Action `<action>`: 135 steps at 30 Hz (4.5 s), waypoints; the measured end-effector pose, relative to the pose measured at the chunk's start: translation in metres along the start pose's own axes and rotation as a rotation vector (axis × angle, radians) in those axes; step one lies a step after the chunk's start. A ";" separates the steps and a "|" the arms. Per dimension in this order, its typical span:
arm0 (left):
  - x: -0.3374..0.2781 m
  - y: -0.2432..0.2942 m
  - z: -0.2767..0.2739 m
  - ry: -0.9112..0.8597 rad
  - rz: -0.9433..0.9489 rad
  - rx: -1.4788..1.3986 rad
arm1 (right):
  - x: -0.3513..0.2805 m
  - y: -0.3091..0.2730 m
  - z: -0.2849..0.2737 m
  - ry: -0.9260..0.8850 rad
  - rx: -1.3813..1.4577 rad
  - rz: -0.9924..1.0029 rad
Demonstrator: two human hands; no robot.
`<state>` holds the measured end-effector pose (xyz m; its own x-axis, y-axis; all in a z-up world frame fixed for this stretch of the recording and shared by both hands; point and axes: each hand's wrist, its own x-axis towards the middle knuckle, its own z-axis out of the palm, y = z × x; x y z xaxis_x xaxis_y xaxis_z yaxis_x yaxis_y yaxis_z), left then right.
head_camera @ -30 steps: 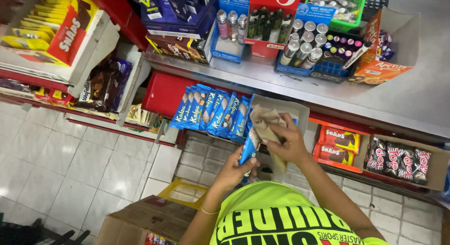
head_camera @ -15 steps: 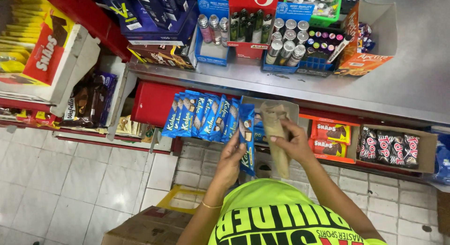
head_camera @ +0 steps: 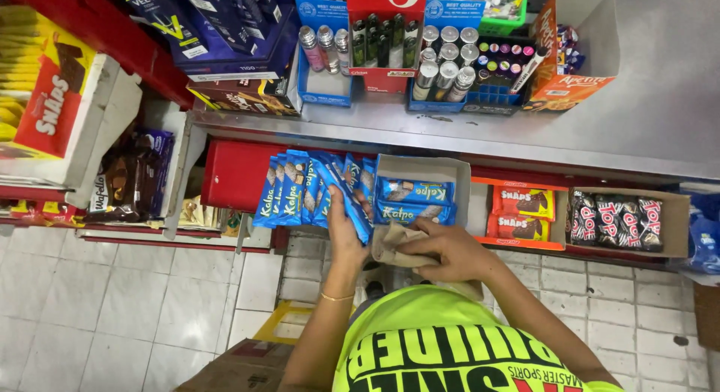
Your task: Restocking chocolate snack bars from a cardboard box onto a store shelf and organizing them.
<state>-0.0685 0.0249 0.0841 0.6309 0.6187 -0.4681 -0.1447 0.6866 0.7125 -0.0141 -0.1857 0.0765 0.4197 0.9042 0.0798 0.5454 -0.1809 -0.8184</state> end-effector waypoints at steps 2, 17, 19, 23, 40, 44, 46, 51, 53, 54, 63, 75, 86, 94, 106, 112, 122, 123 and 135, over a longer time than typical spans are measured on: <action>0.016 -0.009 -0.005 -0.076 0.099 0.113 | -0.013 0.010 0.002 -0.017 -0.058 0.068; 0.094 -0.091 0.043 -1.001 0.538 2.150 | -0.074 0.048 0.016 0.098 -0.101 0.531; 0.097 -0.094 0.048 -1.023 0.548 2.137 | -0.075 0.050 0.019 0.109 -0.071 0.551; 0.103 -0.096 0.051 -1.082 0.558 2.157 | -0.075 0.050 0.024 0.108 -0.063 0.567; 0.090 -0.090 0.025 -1.118 0.771 2.129 | -0.073 0.042 0.020 0.127 -0.041 0.522; 0.092 -0.089 0.014 -1.128 0.960 2.072 | -0.072 0.041 0.024 0.183 -0.077 0.487; 0.098 -0.092 0.011 -1.120 0.987 2.028 | -0.071 0.039 0.024 0.206 -0.073 0.474; 0.102 -0.094 0.014 -1.067 1.107 1.990 | -0.069 0.044 0.024 0.170 -0.132 0.453; 0.108 -0.098 0.014 -1.042 1.123 1.995 | -0.070 0.043 0.024 0.178 -0.123 0.452; 0.111 -0.100 0.014 -1.019 1.141 1.997 | -0.070 0.043 0.023 0.189 -0.115 0.453; 0.108 -0.103 0.021 -0.818 1.338 1.897 | -0.069 0.046 0.027 0.197 -0.122 0.444; 0.110 -0.127 0.017 -0.624 1.585 1.730 | -0.068 0.042 0.028 0.191 -0.142 0.443; 0.100 -0.117 0.008 -0.633 1.451 1.814 | -0.062 0.038 0.025 0.165 -0.166 0.462; 0.107 -0.118 0.005 -0.733 1.231 1.882 | -0.063 0.045 0.028 0.154 -0.181 0.443; 0.104 -0.103 0.009 -0.815 0.972 1.845 | -0.063 0.044 0.032 0.172 -0.162 0.416; 0.077 -0.092 0.013 -0.797 1.009 1.873 | -0.065 0.051 0.035 0.137 -0.178 0.435; 0.084 -0.092 0.007 -1.116 0.517 2.226 | -0.062 0.040 0.028 0.093 -0.179 0.435; 0.087 -0.094 0.007 -1.131 0.483 2.248 | -0.061 0.040 0.028 0.085 -0.171 0.444; 0.096 -0.108 -0.003 -1.221 0.792 2.120 | -0.063 0.045 0.027 0.059 -0.166 0.441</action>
<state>0.0054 0.0111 -0.0387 0.8909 -0.4034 -0.2086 -0.3640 -0.9089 0.2034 -0.0360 -0.2400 0.0194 0.6752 0.7045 -0.2186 0.4128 -0.6065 -0.6795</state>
